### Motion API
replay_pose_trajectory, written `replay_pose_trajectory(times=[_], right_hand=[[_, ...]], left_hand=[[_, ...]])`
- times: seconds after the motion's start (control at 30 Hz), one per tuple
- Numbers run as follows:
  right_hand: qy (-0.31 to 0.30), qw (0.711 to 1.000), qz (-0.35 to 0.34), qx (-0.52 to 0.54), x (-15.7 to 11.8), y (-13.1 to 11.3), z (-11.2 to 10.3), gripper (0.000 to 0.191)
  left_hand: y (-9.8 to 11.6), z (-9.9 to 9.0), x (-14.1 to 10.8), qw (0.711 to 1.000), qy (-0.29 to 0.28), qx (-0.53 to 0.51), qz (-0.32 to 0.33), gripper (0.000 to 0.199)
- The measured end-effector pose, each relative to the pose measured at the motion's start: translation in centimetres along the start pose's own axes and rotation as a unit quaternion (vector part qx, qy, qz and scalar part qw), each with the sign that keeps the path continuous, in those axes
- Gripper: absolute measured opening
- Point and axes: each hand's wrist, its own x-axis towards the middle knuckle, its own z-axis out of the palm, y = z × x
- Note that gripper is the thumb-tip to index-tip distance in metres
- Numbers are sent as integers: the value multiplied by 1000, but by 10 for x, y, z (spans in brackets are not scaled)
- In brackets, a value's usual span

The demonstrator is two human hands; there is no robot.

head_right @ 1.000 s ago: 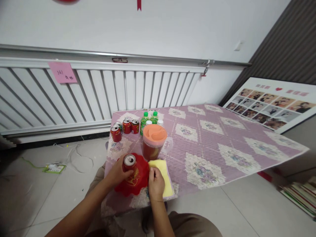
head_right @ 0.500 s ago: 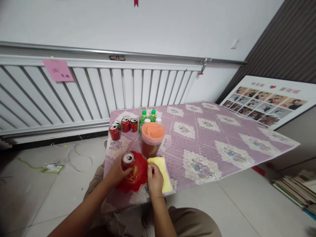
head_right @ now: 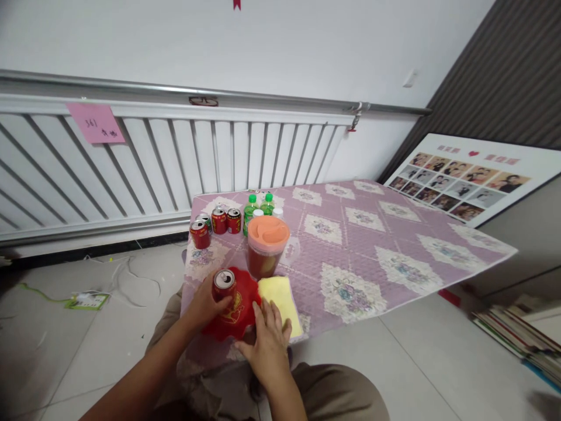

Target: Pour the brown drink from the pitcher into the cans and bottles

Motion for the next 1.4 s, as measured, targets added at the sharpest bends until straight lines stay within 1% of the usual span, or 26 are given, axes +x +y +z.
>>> replay_pose_trajectory(times=[0.07, 0.13, 0.3, 0.47, 0.57, 0.67, 0.77, 0.83, 0.9, 0.97, 1.07, 1.13, 1.2, 1.3, 1.33, 1.4], right_hand=[[-25, 999, 13, -21, -1, -7, 2, 80], [-33, 999, 23, -32, 0, -13, 1, 75], [-42, 998, 35, -35, 4, -27, -3, 72], [-25, 999, 19, -16, 7, -28, 4, 68], [5, 1000, -5, 7, 8, -18, 10, 71], [86, 996, -10, 11, 11, 2, 9, 67], [169, 985, 32, 4, 18, 28, 4, 67], [198, 978, 70, 15, 23, 44, 2, 71], [204, 973, 94, 46, 25, 57, 4, 75], [195, 973, 93, 83, 24, 65, 10, 79], [191, 970, 82, 128, 22, 72, 19, 80], [200, 961, 89, 171, 22, 74, 19, 80], [208, 943, 97, 240, 26, 77, 13, 82], [214, 909, 100, 344, 41, 79, -4, 85], [216, 900, 100, 365, 48, 79, -12, 84], [221, 893, 97, 381, 66, 78, -28, 83]], left_hand=[[0, 0, 0, 1000, -3, 8, 1, 69], [0, -1, 1, 1000, -5, 14, 2, 70], [1, -5, 5, 1000, -2, 29, -3, 69], [4, -7, 9, 999, 8, 41, -18, 69], [2, -7, 9, 999, 12, 39, -16, 68], [-1, -5, 9, 999, 13, 38, -13, 67], [-3, -4, 8, 999, 13, 32, -10, 68], [-4, -4, 8, 999, 16, 29, -13, 70], [-5, -2, 8, 999, 15, 30, -19, 70], [-6, -1, 8, 999, 18, 32, -24, 70], [-8, 1, 8, 999, 32, 33, -24, 71], [-9, 1, 8, 999, 32, 32, -14, 69], [-10, 1, 8, 999, 30, 31, -3, 68], [-10, 1, 7, 999, 31, 30, 0, 68], [-10, 1, 7, 999, 32, 30, -2, 69], [-9, 1, 6, 999, 31, 30, -4, 71]])
